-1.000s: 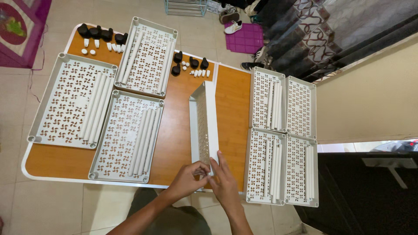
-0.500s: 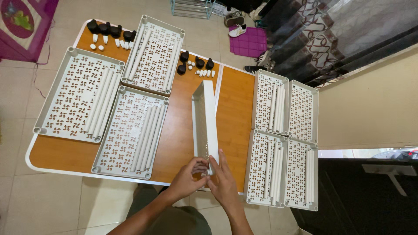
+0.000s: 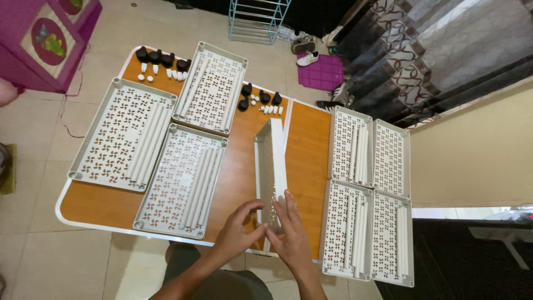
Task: The person assembles a white plastic shelving unit by inserting white cylindrical rods into perforated panels and connecting them with small white and black plastic connectors. The person repeatedly picks up rods and connectors, aligns them with the panels, and secures them to form a frame.
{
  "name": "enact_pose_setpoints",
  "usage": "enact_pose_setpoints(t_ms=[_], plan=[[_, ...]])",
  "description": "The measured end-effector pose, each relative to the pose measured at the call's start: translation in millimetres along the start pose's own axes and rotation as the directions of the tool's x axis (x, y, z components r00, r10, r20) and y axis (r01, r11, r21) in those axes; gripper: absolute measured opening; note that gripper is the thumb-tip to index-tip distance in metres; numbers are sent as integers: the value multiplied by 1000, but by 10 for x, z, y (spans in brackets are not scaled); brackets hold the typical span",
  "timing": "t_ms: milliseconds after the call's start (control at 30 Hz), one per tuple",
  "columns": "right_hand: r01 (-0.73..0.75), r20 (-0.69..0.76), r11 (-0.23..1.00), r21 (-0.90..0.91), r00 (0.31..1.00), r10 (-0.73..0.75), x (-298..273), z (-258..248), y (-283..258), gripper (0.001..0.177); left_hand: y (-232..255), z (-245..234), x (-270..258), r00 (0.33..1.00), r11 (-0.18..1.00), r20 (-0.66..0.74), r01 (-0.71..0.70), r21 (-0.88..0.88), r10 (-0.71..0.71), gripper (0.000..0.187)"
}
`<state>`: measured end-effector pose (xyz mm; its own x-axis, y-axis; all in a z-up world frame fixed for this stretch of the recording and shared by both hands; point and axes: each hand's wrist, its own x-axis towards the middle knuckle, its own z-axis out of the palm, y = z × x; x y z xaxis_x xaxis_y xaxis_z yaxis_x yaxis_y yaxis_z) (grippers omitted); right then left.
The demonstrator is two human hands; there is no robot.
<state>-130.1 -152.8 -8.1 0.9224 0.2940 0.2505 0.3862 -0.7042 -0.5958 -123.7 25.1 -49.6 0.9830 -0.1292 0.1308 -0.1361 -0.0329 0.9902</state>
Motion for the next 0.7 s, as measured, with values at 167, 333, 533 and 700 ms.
enact_pose_setpoints(t_ms=[167,333,533,700], plan=[[71,-42,996,-53,996,-74,311,191,-171,62,85,-343,120,998,999,-55,-7,53,9,46],[83,-150,994,-68,984,-93,704,514,-377,40,13,-814,275,992,992,-107,80,96,-69,37],[71,-203,997,-37,976,-77,1309,1061,-612,27,-215,-1594,656,979,965,-188,-32,259,83,27],[98,-136,995,11,986,-95,1985,1605,-705,20,-454,-2321,1116,968,902,-226,0,432,109,24]])
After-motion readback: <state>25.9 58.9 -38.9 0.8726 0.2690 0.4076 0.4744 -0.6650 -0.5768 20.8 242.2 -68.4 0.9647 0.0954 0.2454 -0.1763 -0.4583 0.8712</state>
